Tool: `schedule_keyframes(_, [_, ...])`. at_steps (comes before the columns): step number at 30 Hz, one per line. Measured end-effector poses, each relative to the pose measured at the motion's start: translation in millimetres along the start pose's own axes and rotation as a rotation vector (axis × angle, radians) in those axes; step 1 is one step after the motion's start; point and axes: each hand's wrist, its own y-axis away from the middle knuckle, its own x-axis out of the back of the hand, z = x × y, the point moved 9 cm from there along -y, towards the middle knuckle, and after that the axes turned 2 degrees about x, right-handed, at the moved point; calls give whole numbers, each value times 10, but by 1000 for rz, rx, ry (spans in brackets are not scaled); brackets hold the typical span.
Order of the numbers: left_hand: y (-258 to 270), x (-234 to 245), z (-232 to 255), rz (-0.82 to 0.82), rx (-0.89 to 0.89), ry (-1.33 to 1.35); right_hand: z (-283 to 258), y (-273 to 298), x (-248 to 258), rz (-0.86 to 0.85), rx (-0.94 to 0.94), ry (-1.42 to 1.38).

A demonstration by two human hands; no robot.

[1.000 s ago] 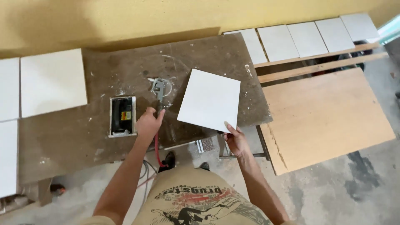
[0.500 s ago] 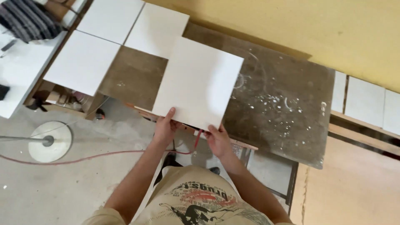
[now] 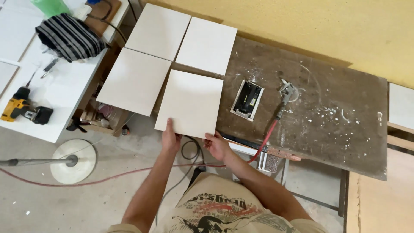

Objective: Sanding the edges and surfaces of white panels using a hand sanding block and trimming edges with a utility knife.

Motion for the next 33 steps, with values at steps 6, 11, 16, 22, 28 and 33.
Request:
schedule_keyframes(6, [-64, 62, 180, 34, 40, -319, -30, 19, -84, 135, 72, 44])
schedule_keyframes(11, [-580, 218, 133, -56, 40, -684, -236, 172, -327, 182, 126, -47])
schedule_keyframes(16, [-186, -236, 537, -338, -42, -1605, -116, 40, -109, 223, 21, 117])
schedule_keyframes(22, [108, -1608, 925, -361, -1409, -1715, -2, -32, -30, 203, 24, 197])
schedule_keyframes(28, [-269, -1768, 384, -387, -1257, -1951, -168, 334, -249, 190, 37, 292])
schedule_keyframes(33, [-136, -1655, 46, -449, -1068, -2099, -277, 627, -293, 25, 104, 376])
